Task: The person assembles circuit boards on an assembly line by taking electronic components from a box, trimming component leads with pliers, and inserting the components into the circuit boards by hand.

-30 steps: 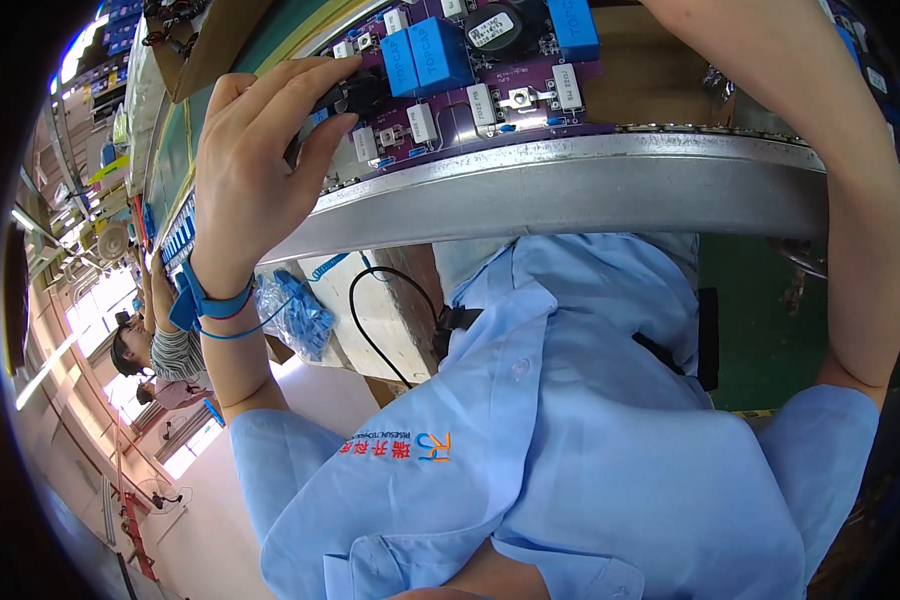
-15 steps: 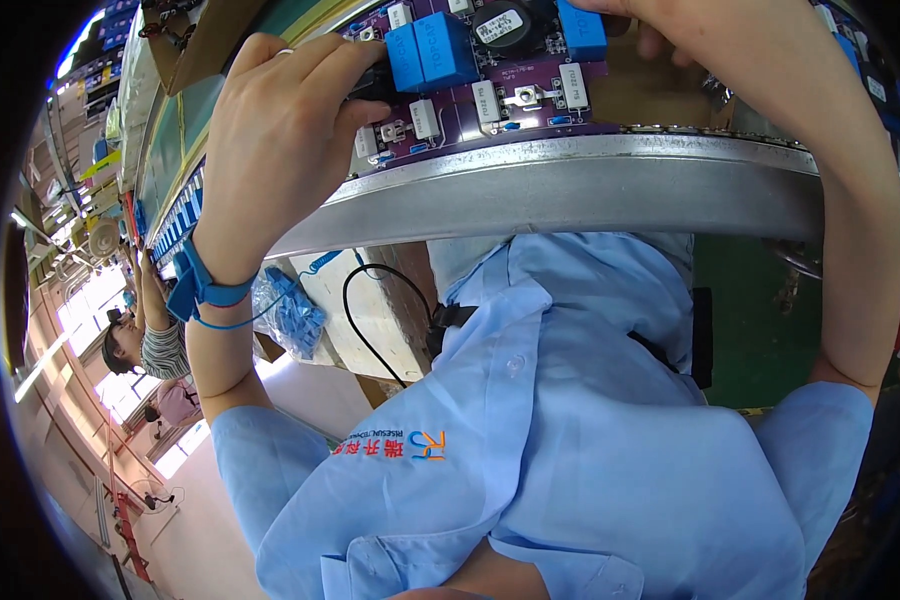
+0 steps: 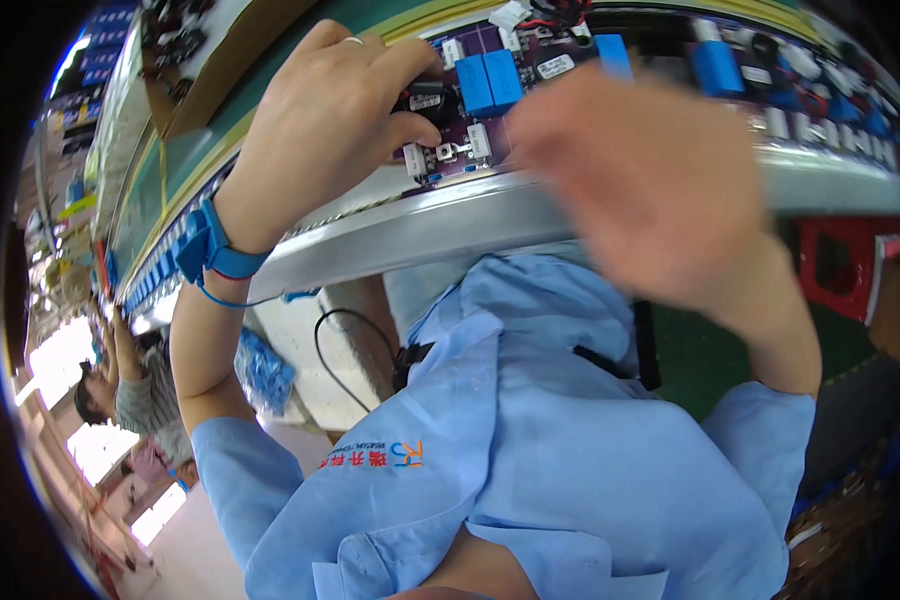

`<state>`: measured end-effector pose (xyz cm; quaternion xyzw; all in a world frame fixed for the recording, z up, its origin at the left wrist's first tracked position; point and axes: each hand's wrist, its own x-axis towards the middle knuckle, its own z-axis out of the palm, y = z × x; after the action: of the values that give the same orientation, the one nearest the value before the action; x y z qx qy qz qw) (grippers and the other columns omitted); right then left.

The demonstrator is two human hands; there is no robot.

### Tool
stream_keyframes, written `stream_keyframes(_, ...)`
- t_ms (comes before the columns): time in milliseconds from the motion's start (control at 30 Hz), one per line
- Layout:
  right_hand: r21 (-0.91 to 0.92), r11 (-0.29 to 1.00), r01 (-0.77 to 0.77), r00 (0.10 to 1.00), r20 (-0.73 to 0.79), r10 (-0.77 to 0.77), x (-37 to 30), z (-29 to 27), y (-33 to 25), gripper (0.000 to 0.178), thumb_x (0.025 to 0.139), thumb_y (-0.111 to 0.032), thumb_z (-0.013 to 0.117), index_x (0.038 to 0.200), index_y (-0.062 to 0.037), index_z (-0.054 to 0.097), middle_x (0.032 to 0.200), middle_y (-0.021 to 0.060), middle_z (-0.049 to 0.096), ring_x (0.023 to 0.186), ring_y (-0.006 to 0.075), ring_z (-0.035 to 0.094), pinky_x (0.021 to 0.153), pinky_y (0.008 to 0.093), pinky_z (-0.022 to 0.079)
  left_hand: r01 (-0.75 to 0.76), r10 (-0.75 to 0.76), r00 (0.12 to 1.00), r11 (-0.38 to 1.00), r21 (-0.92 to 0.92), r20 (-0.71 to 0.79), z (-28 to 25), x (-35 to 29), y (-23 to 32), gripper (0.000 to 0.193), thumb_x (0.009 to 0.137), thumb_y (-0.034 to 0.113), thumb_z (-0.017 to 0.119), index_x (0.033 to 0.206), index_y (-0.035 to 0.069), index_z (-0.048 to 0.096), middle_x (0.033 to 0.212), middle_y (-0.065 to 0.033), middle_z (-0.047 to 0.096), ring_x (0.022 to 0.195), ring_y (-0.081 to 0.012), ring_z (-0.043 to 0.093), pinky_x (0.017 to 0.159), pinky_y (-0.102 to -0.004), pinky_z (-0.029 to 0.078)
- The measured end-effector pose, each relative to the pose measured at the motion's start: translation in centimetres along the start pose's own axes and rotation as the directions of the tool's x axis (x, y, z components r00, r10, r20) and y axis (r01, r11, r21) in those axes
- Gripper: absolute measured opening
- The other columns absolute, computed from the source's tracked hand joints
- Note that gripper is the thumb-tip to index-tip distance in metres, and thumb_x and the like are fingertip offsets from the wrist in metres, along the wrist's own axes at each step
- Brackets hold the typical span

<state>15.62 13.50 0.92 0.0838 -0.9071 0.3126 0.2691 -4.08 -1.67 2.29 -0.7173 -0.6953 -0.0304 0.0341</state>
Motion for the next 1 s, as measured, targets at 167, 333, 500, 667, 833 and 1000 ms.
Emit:
stream_keyframes(167,-0.21,0.964,0.161,0.973,0.195,-0.12,-1.3,3.0,-2.1,0.009,0.076,-0.015,0.059,0.08,-0.0075,0.056,0.067,0.0034,0.052,0.057,0.0159,0.063,0.042,0.0294,0.046,-0.129,0.116,0.986,0.986,-0.11,-0.116,0.9,4.9,2.5,0.039,0.064,0.02,0.078,0.095,0.005,0.059,0.08,-0.0083,0.06,0.079,-0.0284,0.057,0.072,-0.0376,0.041)
stream_keyframes(333,-0.426,0.897,0.118,0.969,0.247,-0.01,-0.6,4.8,-1.9,0.012,0.072,-0.014,0.061,0.081,-0.0055,0.062,0.069,0.0064,0.061,0.056,0.0176,0.062,0.04,0.0304,0.044,-0.105,0.081,0.987,0.98,-0.172,-0.14,0.9,6.4,4.2,0.038,0.063,0.017,0.077,0.094,0.003,0.06,0.091,-0.0096,0.058,0.087,-0.0298,0.055,0.077,-0.0389,0.042)
stream_keyframes(500,-0.572,0.812,0.114,0.966,0.254,0.044,-0.2,6.1,-2.2,0.012,0.069,-0.013,0.062,0.075,-0.0033,0.065,0.068,0.0112,0.062,0.054,0.0196,0.061,0.04,0.0312,0.043,-0.005,-0.039,0.985,0.966,-0.258,-0.168,0.1,5.7,4.8,0.045,0.065,0.017,0.077,0.105,0.003,0.061,0.107,-0.0116,0.058,0.101,-0.0325,0.054,0.088,-0.0395,0.041)
stream_keyframes(667,-0.575,0.818,0.006,0.971,0.199,0.132,-0.6,4.5,-0.5,0.013,0.069,-0.013,0.062,0.076,-0.0029,0.065,0.068,0.0091,0.062,0.056,0.0193,0.064,0.041,0.031,0.044,-0.006,-0.086,0.95,0.956,-0.294,-0.299,-2.5,5.1,4.9,0.05,0.07,0.02,0.077,0.114,0.003,0.06,0.12,-0.0123,0.057,0.109,-0.0332,0.052,0.098,-0.0424,0.036)
stream_keyframes(833,-0.623,0.775,-0.108,0.92,0.232,0.315,-1.1,0.7,1.6,0.008,0.073,-0.009,0.06,0.079,-0.0054,0.056,0.067,0.0091,0.06,0.059,0.0225,0.066,0.043,0.0355,0.048,0.047,-0.16,0.946,0.928,-0.369,-0.281,-3.0,1.5,3.1,0.043,0.074,0.016,0.075,0.113,0.004,0.062,0.114,-0.0134,0.061,0.107,-0.0328,0.055,0.096,-0.0425,0.038)
stream_keyframes(1000,-0.653,0.66,-0.372,0.792,0.149,0.592,-2.7,-1.3,2.6,0.029,0.075,0.0,0.054,0.102,-0.0058,0.063,0.09,0.0159,0.068,0.081,0.0358,0.067,0.068,0.0459,0.052,0.18,-0.329,0.893,0.887,-0.426,-0.307,-0.7,-6.9,1.0,0.036,0.082,0.019,0.07,0.114,0.006,0.062,0.114,-0.0121,0.061,0.108,-0.0322,0.055,0.096,-0.0426,0.039)
